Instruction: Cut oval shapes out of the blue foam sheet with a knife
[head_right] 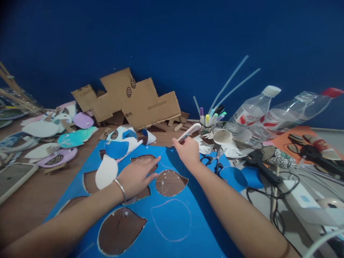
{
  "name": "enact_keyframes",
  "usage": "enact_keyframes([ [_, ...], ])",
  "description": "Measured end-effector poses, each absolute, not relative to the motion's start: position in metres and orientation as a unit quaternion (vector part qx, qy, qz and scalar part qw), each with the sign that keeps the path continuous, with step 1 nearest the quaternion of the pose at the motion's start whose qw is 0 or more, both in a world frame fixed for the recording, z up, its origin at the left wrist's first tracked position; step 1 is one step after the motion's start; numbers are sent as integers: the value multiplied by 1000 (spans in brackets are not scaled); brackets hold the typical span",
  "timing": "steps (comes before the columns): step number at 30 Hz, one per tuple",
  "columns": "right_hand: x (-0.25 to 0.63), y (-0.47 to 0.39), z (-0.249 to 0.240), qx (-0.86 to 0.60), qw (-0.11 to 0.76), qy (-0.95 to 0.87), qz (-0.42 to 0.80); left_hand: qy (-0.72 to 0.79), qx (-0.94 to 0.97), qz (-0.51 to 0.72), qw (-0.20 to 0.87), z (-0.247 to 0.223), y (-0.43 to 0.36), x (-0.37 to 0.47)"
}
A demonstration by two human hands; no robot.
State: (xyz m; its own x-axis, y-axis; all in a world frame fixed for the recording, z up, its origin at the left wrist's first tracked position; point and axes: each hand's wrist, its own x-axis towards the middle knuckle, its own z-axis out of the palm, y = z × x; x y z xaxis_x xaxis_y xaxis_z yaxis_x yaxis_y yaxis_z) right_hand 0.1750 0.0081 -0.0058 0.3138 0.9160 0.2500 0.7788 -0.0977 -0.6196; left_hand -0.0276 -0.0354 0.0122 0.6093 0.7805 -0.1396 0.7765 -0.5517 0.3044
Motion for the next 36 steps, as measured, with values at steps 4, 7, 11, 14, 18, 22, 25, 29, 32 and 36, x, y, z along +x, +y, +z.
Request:
enact_keyframes([
  [4, 175, 6, -4, -734, 342, -578, 103, 443, 881, 7, 164, 11, -35, -27],
  [7, 175, 6, -2, -728, 355, -574, 119, 442, 882, 7, 162, 10, -36, -27],
  [11, 179, 9, 0, -695, 368, -590, 184, 443, 883, 7, 157, 10, -36, -28],
  [14, 185, 13, 1, -665, 364, -608, 235, 444, 882, 6, 158, 11, -36, -27],
  [18, 190, 16, 6, -646, 344, -619, 285, 444, 880, 4, 169, 13, -36, -27],
  [22, 193, 15, 12, -643, 323, -624, 306, 446, 880, 7, 167, 13, -37, -27],
  [25, 195, 14, 13, -647, 311, -624, 309, 444, 881, 7, 164, 12, -37, -27],
  [29, 195, 15, 11, -654, 305, -622, 304, 448, 880, 5, 160, 12, -37, -27],
  [32, 195, 14, 10, -656, 304, -624, 298, 447, 881, 6, 159, 12, -38, -27],
  [36, 196, 13, 11, -657, 299, -628, 290, 446, 882, 10, 151, 10, -38, -26],
])
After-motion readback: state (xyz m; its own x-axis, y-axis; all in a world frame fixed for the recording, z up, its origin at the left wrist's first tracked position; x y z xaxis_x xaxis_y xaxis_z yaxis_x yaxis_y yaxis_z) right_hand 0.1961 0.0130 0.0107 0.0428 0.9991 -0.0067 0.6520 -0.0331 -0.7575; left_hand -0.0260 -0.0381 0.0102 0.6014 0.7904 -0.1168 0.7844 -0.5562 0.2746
